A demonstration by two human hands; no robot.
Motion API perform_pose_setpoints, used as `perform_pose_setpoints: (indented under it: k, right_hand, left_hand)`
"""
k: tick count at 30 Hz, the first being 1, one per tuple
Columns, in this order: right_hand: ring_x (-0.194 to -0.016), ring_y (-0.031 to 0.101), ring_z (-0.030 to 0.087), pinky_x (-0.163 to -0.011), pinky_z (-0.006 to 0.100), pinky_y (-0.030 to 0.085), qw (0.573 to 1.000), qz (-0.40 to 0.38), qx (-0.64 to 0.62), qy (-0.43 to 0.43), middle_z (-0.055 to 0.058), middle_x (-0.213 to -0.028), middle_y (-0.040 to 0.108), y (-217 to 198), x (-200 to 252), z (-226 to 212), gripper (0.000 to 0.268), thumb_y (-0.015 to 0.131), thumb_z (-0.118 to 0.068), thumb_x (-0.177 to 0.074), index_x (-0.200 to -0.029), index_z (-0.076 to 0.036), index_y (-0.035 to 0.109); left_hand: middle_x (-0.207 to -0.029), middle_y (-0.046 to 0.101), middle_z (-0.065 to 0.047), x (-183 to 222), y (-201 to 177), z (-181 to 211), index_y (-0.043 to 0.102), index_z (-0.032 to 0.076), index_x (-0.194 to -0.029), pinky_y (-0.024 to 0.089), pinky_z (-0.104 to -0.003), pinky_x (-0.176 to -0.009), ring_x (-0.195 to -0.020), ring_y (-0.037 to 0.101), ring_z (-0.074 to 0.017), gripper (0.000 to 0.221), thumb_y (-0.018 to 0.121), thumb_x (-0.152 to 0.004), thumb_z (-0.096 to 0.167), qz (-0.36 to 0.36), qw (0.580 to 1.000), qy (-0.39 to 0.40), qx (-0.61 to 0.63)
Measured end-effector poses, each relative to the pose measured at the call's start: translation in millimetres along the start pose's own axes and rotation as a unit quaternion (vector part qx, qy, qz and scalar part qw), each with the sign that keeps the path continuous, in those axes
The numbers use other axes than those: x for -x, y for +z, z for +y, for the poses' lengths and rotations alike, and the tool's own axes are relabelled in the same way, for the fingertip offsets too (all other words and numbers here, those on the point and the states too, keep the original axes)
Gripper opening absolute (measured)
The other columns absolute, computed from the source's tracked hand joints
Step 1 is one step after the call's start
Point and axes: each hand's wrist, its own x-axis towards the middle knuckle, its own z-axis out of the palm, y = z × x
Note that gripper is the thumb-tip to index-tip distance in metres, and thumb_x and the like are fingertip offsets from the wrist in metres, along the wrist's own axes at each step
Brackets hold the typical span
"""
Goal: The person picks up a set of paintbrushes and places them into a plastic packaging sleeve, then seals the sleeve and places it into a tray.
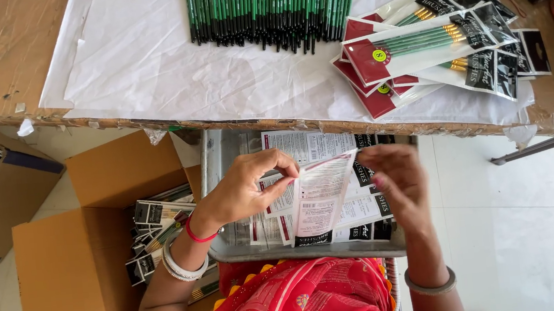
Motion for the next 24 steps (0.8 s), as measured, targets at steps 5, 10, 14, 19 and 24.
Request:
perform_pose_setpoints:
  k: [5, 10, 14, 19, 24]
  right_hand:
    - [-0.069, 0.061, 0.034, -0.062, 0.04, 0.045, 0.87, -0.186, 0.332, 0.315, 0.027, -0.081, 0.069, -29.2, 75.3, 62.1, 0.015, 0.077, -0.004, -0.091, -0.098, 0.009, 0.081]
    - [-0.083, 0.066, 0.031, -0.073, 0.038, 0.051, 0.878, -0.159, 0.416, 0.172, 0.023, -0.094, 0.071, -5.1, 17.3, -112.7, 0.014, 0.074, 0.001, -0.093, -0.105, 0.007, 0.078]
    - [-0.096, 0.071, 0.028, -0.084, 0.036, 0.057, 0.865, -0.119, 0.488, -0.01, 0.02, -0.106, 0.073, -5.2, -46.3, -154.8, 0.017, 0.072, 0.005, -0.094, -0.112, 0.005, 0.074]
    - [-0.095, 0.076, 0.025, -0.082, 0.034, 0.061, 0.847, -0.208, 0.48, -0.095, 0.015, -0.105, 0.077, 22.0, -51.0, -47.0, 0.02, 0.072, 0.003, -0.091, -0.111, 0.0, 0.074]
    - [-0.079, 0.075, 0.028, -0.072, 0.04, 0.06, 0.742, -0.346, 0.573, -0.036, 0.018, -0.1, 0.075, -0.9, -71.7, 133.7, 0.028, 0.064, -0.012, -0.097, -0.121, 0.0, 0.07]
  left_hand:
    - [-0.111, 0.072, -0.009, 16.9, -10.0, 6.1, 0.063, 0.003, -0.108, 0.059, -0.03, -0.096, -0.105, 0.072, -0.0173, 0.019, 0.06, -0.095, -0.009, 0.021, 0.997, 0.004, 0.075]
    - [-0.111, 0.07, -0.011, 58.2, -12.5, 6.4, 0.063, 0.0, -0.106, 0.057, -0.032, -0.101, -0.106, 0.069, -0.0171, 0.013, 0.056, -0.1, -0.009, 0.159, 0.973, -0.074, 0.149]
    - [-0.109, 0.071, -0.013, 74.6, -13.8, -2.2, 0.064, -0.001, -0.105, 0.056, -0.031, -0.098, -0.105, 0.07, -0.0173, 0.013, 0.057, -0.098, -0.009, 0.161, 0.977, -0.094, 0.104]
    - [-0.107, 0.073, -0.012, 83.9, -18.7, -20.2, 0.065, 0.0, -0.102, 0.057, -0.03, -0.095, -0.101, 0.071, -0.0162, 0.01, 0.059, -0.099, -0.008, 0.205, 0.964, -0.123, 0.114]
    - [-0.106, 0.072, -0.011, 85.1, -12.6, -27.7, 0.065, 0.0, -0.101, 0.056, -0.027, -0.092, -0.098, 0.069, -0.0148, 0.008, 0.061, -0.1, -0.007, 0.205, 0.968, -0.115, 0.093]
